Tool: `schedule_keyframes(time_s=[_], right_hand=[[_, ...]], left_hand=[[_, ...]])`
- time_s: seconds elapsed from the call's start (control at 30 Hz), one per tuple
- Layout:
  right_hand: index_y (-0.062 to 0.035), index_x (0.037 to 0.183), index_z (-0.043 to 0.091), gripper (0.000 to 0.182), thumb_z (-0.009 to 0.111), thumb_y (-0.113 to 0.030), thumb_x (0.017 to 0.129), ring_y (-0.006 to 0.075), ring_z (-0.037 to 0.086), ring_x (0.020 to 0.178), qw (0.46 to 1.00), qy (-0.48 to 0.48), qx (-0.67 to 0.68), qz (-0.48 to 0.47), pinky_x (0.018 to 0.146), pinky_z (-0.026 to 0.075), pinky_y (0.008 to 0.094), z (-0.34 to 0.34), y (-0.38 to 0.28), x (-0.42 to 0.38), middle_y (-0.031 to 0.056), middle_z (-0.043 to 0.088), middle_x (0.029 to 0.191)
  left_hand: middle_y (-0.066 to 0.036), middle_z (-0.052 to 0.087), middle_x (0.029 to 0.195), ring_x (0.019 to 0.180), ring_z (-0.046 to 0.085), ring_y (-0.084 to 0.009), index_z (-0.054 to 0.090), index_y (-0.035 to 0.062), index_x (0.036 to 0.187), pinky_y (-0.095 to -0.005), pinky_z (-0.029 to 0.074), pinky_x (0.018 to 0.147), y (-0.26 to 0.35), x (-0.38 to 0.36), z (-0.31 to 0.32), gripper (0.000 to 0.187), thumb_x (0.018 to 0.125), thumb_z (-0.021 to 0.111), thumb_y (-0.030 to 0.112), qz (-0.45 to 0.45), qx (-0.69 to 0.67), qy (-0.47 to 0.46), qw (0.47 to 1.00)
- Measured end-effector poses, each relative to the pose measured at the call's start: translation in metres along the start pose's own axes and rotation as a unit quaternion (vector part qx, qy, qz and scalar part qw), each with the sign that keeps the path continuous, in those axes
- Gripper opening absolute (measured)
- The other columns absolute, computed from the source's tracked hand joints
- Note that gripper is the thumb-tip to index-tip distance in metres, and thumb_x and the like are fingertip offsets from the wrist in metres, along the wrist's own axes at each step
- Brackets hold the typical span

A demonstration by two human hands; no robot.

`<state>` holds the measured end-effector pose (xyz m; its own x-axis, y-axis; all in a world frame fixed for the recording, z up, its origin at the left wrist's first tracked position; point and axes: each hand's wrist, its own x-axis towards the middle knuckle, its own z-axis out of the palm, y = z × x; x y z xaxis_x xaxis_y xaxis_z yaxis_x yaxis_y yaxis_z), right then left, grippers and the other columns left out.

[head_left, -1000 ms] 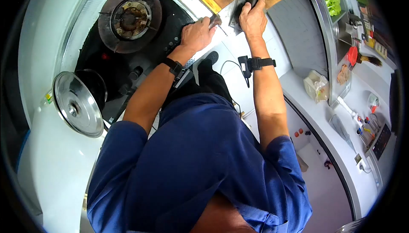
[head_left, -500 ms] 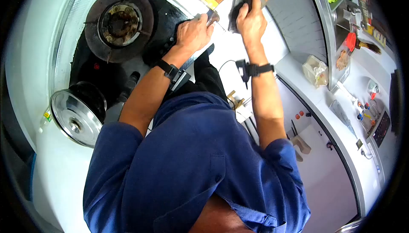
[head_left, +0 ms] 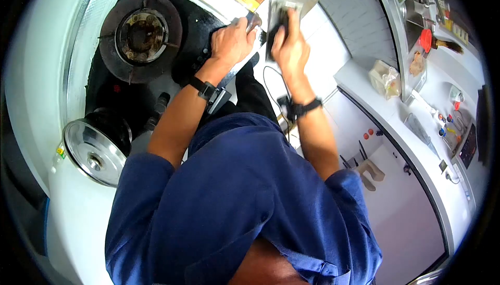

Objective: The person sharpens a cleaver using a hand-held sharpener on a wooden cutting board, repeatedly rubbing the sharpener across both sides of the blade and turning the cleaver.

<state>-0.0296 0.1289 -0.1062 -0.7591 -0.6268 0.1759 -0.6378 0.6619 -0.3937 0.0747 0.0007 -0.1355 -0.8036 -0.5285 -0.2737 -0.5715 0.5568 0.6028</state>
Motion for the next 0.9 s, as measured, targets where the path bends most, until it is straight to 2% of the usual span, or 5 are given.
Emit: schedule_keyframes(time_s=[0.07, 0.27, 0.43, 0.6, 0.9], right_hand=[[-0.0089, 0.146, 0.052, 0.056, 0.064, -0.010, 0.091, 0.0422, 0.074, 0.078, 0.997, -0.068, -0.004, 0.038, 0.068, 0.061, 0.0486, -0.011, -0.006, -0.031, 0.0267, 0.073, 0.101], [-0.0139, 0.139, 0.056, 0.048, 0.064, -0.015, 0.092, 0.0434, 0.069, 0.070, 1.000, -0.020, -0.008, 0.009, 0.059, 0.056, 0.0497, -0.003, -0.006, 0.034, 0.0228, 0.071, 0.083], [-0.0174, 0.142, 0.055, 0.052, 0.064, -0.014, 0.091, 0.0408, 0.072, 0.072, 0.999, -0.030, 0.031, 0.016, 0.063, 0.059, 0.0489, -0.014, -0.007, -0.038, 0.0240, 0.073, 0.091], [-0.0132, 0.133, 0.058, 0.041, 0.062, -0.018, 0.092, 0.0432, 0.068, 0.063, 1.000, 0.007, -0.008, 0.001, 0.057, 0.056, 0.0530, 0.012, -0.001, 0.044, 0.0237, 0.069, 0.076], [-0.0147, 0.142, 0.056, 0.052, 0.064, -0.015, 0.090, 0.0421, 0.070, 0.068, 1.000, 0.000, 0.018, -0.023, 0.062, 0.058, 0.0525, 0.007, 0.008, 0.003, 0.0257, 0.070, 0.083]], left_hand=[[-0.021, 0.071, 0.090, 0.083, 0.071, -0.0440, 0.058, 0.0050, 0.100, -0.0543, 0.054, 0.077, -0.001, 0.000, 0.003, 0.032, 0.096, 0.061, 0.037, 0.000, -0.005, 0.006, 1.000], [-0.022, 0.072, 0.093, 0.085, 0.071, -0.0441, 0.057, 0.0048, 0.102, -0.0545, 0.054, 0.077, 0.000, -0.003, 0.001, 0.033, 0.097, 0.061, 0.037, -0.005, 0.005, -0.014, 1.000], [-0.022, 0.071, 0.092, 0.085, 0.070, -0.0449, 0.057, 0.0045, 0.102, -0.0549, 0.054, 0.078, -0.001, 0.001, 0.003, 0.034, 0.097, 0.060, 0.038, -0.004, 0.012, -0.003, 1.000], [-0.022, 0.072, 0.092, 0.085, 0.070, -0.0449, 0.057, 0.0049, 0.102, -0.0551, 0.054, 0.078, -0.003, 0.000, 0.006, 0.035, 0.097, 0.060, 0.040, -0.002, 0.038, 0.010, 0.999], [-0.022, 0.071, 0.094, 0.086, 0.070, -0.0448, 0.058, 0.0037, 0.099, -0.0541, 0.054, 0.079, 0.003, -0.001, -0.002, 0.035, 0.096, 0.061, 0.038, -0.006, 0.014, -0.004, 1.000]])
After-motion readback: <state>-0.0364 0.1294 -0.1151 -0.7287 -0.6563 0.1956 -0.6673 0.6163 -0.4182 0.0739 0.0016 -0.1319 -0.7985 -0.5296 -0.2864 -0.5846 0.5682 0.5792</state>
